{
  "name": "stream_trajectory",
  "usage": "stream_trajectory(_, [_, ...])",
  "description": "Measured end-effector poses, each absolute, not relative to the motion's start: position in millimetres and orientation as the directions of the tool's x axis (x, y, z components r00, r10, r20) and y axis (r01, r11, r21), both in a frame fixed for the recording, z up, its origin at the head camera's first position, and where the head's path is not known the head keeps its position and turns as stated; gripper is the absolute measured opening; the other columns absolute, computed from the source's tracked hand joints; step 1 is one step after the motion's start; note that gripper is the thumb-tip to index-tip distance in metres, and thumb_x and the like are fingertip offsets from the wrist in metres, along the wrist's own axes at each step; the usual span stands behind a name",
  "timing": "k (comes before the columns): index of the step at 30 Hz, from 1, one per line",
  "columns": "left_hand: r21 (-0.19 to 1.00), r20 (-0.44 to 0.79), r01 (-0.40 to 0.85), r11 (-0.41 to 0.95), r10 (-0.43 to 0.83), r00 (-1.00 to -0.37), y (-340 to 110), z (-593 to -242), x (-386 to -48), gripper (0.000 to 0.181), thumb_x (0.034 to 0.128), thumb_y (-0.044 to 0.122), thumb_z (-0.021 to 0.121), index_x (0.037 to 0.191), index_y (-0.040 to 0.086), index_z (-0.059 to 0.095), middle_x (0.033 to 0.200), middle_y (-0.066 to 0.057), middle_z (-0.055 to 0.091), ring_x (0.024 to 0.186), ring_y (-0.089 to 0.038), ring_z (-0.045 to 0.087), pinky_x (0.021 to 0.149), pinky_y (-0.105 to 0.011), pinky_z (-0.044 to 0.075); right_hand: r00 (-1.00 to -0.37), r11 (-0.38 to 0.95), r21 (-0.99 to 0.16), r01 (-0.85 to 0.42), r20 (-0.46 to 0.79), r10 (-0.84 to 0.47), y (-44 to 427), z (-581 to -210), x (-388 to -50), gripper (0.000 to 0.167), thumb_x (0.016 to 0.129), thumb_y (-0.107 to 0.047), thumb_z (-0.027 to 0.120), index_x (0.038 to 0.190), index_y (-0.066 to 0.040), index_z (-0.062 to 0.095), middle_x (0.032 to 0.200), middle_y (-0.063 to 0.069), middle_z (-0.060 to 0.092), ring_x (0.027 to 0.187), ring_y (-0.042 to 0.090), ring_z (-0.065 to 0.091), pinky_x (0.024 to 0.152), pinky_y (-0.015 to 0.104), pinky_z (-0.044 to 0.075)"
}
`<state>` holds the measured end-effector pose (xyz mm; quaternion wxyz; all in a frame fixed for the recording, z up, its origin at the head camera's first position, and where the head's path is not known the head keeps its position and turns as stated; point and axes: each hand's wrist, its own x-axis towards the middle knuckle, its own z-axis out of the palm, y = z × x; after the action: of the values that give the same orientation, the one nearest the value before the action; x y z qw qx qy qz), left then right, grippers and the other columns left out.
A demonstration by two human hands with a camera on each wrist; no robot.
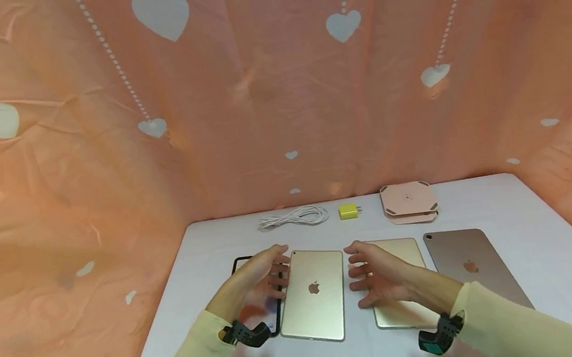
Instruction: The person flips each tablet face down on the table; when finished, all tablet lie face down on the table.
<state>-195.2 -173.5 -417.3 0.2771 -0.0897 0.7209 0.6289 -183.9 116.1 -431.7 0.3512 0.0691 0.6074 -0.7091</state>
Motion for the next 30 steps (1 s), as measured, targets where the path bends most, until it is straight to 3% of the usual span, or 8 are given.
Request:
stream_trajectory(5, [0.858, -0.506, -0.459, 0.228, 0.227, -0.832, -174, -423, -192, 0.080, 0.1102, 0.051, 0.052, 0.156, -0.014, 0.043, 0.158, -0.037, 0.045, 0.135, -0.048, 0.054, 0.111, -0.068, 0.054, -0.755, -0.017, -0.820, 0.572, -0.519, -0.401, 116, -432, -182, 0.082, 0.107, -0.046, 0.052, 0.164, 0.005, 0.023, 0.155, 0.029, 0.035, 0.141, 0.051, 0.044, 0.111, 0.082, 0.045])
stream_trajectory(12, [0.858, -0.509, -0.465, 0.217, 0.242, -0.826, -168, -428, -192, 0.074, 0.1082, 0.048, 0.053, 0.149, -0.013, 0.046, 0.141, -0.030, 0.056, 0.118, -0.037, 0.059, 0.101, -0.052, 0.057, -0.762, -0.009, -0.828, 0.561, -0.512, -0.397, 116, -433, -181, 0.079, 0.107, -0.044, 0.052, 0.163, 0.004, 0.025, 0.161, 0.030, 0.034, 0.147, 0.053, 0.040, 0.117, 0.079, 0.041])
stream_trajectory(17, [0.857, -0.513, -0.474, 0.201, 0.259, -0.818, -161, -430, -194, 0.072, 0.1078, 0.047, 0.054, 0.148, -0.013, 0.048, 0.139, -0.028, 0.059, 0.116, -0.034, 0.061, 0.100, -0.045, 0.057, -0.769, 0.000, -0.838, 0.546, -0.501, -0.398, 119, -431, -182, 0.081, 0.107, -0.045, 0.051, 0.165, 0.004, 0.022, 0.163, 0.028, 0.030, 0.149, 0.053, 0.036, 0.120, 0.080, 0.036])
stream_trajectory(25, [0.866, -0.501, -0.478, 0.149, 0.273, -0.821, -160, -430, -194, 0.071, 0.1092, 0.045, 0.052, 0.152, -0.012, 0.045, 0.141, -0.028, 0.056, 0.120, -0.036, 0.058, 0.107, -0.052, 0.055, -0.779, 0.032, -0.855, 0.518, -0.487, -0.395, 123, -430, -184, 0.078, 0.108, -0.045, 0.049, 0.166, 0.001, 0.024, 0.162, 0.028, 0.031, 0.145, 0.051, 0.041, 0.122, 0.075, 0.037])
stream_trajectory(30, [0.875, -0.475, -0.481, 0.059, 0.307, -0.825, -181, -432, -191, 0.074, 0.1116, 0.044, 0.050, 0.160, -0.010, 0.038, 0.153, -0.033, 0.052, 0.134, -0.043, 0.058, 0.117, -0.060, 0.052, -0.803, 0.096, -0.864, 0.494, -0.496, -0.332, 117, -428, -182, 0.071, 0.106, -0.046, 0.055, 0.160, -0.003, 0.036, 0.148, 0.023, 0.044, 0.129, 0.038, 0.049, 0.110, 0.053, 0.050])
